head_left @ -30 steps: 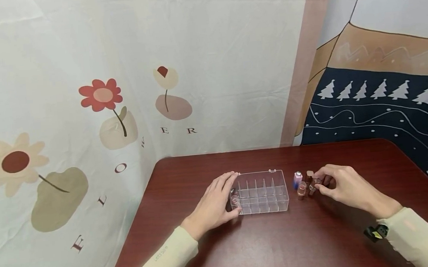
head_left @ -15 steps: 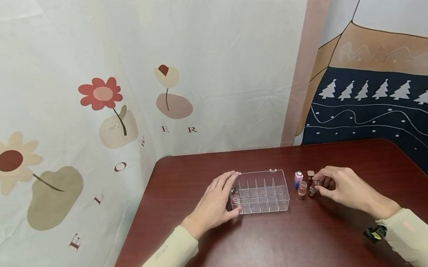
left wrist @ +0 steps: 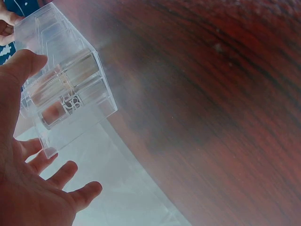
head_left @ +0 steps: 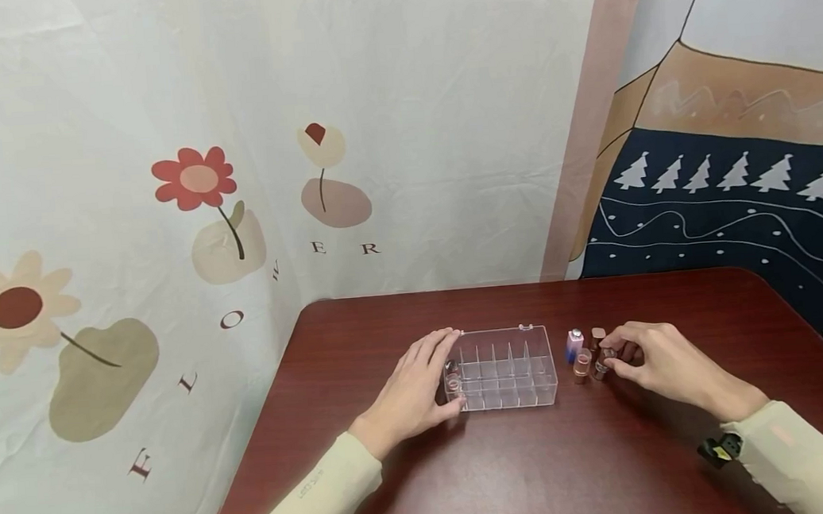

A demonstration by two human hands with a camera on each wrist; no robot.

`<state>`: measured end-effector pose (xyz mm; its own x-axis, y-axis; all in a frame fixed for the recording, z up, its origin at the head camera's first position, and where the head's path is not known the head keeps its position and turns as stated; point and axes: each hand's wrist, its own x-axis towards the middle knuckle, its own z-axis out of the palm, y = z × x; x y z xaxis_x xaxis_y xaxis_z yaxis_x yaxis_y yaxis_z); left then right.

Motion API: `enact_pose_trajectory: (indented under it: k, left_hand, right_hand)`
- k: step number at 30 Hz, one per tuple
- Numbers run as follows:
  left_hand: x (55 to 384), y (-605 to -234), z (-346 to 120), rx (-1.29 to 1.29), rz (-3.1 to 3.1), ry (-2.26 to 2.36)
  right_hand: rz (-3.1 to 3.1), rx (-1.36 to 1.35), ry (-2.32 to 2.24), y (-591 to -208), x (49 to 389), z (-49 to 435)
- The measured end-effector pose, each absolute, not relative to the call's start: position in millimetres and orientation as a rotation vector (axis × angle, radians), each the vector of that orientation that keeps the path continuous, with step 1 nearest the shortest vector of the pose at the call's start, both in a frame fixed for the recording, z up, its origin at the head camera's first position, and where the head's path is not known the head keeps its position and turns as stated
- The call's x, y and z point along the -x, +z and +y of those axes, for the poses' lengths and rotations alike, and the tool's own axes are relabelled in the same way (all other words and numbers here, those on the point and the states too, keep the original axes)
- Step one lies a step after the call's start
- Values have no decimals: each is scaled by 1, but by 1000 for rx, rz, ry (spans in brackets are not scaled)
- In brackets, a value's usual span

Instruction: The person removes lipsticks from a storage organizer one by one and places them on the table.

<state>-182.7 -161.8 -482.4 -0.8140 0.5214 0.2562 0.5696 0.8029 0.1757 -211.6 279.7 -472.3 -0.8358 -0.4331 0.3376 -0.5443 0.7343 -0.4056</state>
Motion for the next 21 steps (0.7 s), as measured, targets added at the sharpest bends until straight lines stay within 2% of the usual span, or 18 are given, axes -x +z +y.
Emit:
enact_pose_trajectory:
  k: [21]
  left_hand:
    - [181, -481, -162, 858, -2792, -364]
  right_hand:
    - [-2607, -796, 720, -461, 205, 280]
